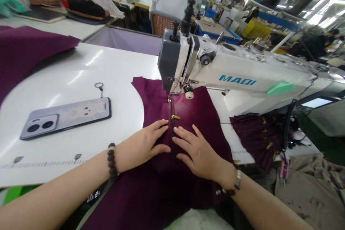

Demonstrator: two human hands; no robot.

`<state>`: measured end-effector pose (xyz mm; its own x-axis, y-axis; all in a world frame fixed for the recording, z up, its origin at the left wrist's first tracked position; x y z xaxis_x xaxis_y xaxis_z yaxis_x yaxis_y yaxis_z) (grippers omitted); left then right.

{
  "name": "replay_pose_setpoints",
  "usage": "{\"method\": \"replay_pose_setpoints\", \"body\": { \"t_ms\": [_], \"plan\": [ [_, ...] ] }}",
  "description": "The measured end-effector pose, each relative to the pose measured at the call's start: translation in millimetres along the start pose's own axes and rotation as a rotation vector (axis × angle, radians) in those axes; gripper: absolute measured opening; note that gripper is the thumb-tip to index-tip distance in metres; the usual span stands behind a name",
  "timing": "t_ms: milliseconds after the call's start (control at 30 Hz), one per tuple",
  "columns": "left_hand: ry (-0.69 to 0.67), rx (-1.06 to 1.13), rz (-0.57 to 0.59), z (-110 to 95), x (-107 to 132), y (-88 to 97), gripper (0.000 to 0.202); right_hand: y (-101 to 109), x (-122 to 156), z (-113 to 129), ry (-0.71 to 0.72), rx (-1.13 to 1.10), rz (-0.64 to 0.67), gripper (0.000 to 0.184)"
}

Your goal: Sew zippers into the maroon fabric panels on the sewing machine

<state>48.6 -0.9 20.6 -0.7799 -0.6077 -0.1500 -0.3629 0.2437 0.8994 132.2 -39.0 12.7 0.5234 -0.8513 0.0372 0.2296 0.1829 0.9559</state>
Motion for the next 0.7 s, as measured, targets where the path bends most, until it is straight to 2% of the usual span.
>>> {"method": "replay_pose_setpoints", "body": {
  "t_ms": [133, 233, 400, 533, 700],
  "plan": [
    [0.008, -0.050, 0.078, -5, -5, -7.8, 0.056, 11, -12, -3, -0.002, -0.044, -0.035, 0.028],
    [-0.001, -0.135, 0.047, -12, -4, -14.8, 0.061, 17, -24, -6, 0.000, -0.074, -0.102, 0.031],
    [-0.024, -0.221, -0.005, -21, -2, -22.7, 0.059, 19, -35, -21, -0.130, 0.006, -0.258, 0.041],
    [-0.048, -0.344, 0.003, -26, -5, -24.8, 0.067, 12, -38, -22, -0.151, 0.090, -0.241, 0.041],
    [-0.061, -0.425, 0.015, -32, -7, -28.9, 0.070, 10, -38, -23, -0.139, 0.093, -0.226, 0.040]
  ]
}}
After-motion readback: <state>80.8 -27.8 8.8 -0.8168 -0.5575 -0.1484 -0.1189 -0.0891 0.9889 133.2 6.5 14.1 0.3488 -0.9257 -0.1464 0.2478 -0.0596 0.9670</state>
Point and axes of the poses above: each hand's wrist, its own x-axis away from the middle knuckle, its own y-axis out of the back of the hand, z = x × y, the point moved 10 cm from there along -x, towards the middle knuckle, and after that the axes turned 8 degrees about -y, right-handed, at the moved point
